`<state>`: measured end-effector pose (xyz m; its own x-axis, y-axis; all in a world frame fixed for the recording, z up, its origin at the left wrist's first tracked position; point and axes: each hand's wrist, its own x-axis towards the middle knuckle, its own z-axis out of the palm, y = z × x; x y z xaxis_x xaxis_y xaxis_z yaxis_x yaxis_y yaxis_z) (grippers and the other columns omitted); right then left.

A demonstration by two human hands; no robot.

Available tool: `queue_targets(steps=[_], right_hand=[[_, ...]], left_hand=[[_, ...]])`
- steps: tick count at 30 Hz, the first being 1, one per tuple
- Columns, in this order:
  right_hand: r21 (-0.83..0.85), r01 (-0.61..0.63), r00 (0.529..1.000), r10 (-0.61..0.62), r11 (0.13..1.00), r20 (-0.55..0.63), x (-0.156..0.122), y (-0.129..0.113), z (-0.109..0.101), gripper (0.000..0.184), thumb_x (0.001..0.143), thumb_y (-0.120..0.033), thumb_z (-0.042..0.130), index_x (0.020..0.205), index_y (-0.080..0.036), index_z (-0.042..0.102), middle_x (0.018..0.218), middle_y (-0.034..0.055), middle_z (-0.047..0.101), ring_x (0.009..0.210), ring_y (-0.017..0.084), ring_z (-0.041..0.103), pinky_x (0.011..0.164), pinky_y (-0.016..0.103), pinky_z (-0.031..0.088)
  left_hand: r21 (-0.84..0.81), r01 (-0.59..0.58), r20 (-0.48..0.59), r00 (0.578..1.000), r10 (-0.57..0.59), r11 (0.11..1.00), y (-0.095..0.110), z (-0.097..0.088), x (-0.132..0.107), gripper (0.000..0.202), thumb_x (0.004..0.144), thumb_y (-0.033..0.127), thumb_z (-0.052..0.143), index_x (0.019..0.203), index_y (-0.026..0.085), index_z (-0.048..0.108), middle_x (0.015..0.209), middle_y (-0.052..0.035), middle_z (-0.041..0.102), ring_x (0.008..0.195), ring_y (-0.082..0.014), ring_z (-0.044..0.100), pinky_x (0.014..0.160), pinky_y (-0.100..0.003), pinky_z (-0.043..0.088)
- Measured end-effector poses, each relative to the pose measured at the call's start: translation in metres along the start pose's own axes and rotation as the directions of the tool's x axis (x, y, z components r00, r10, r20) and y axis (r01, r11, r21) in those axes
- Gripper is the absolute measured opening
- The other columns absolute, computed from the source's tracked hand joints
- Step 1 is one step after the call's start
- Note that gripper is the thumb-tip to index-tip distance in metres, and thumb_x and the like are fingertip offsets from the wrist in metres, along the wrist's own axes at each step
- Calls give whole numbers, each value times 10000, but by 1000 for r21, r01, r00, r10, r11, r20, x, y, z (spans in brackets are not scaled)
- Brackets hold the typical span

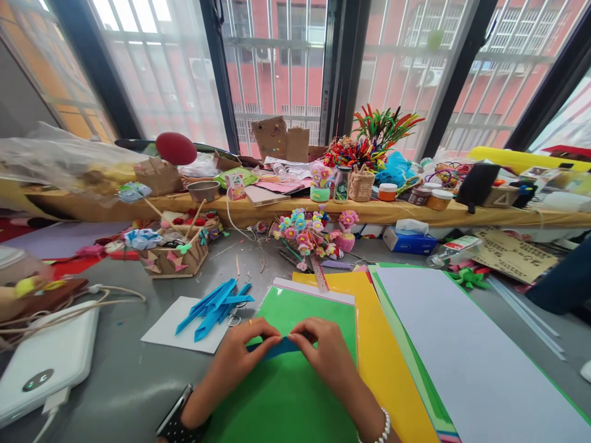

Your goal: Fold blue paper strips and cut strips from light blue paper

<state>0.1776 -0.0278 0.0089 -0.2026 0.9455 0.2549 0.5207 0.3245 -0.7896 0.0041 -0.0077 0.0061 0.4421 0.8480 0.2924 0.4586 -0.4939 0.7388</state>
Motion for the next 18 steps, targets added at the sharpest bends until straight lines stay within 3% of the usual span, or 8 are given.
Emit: queue_targets(steps=[5,12,18], right_hand=[[-57,59,998,-59,997,0,0,0,5,199,796,-310,500,695,-196,629,637,12,623,587,146,553,546,239,405],[-65,-33,989,23,997,-146,2,2,-5,170,788,-280,510,684,-188,609,657,17,627,611,160,564,563,244,413],[-49,-47,986,39,998,-165,3,3,-6,187,789,-301,503,672,-193,601,659,17,625,621,166,569,569,247,424]], left_hand=[[47,5,27,1000,-7,999,-1,1,1,167,775,296,513,717,193,631,707,-23,642,677,-159,568,627,-234,401],[136,28,-26,999,-25,990,-9,-10,3,202,790,311,492,687,182,607,682,-20,627,644,-151,557,598,-236,390],[162,56,-98,994,-40,985,-10,-14,6,191,781,305,504,671,189,609,673,-8,635,650,-154,573,606,-233,401]])
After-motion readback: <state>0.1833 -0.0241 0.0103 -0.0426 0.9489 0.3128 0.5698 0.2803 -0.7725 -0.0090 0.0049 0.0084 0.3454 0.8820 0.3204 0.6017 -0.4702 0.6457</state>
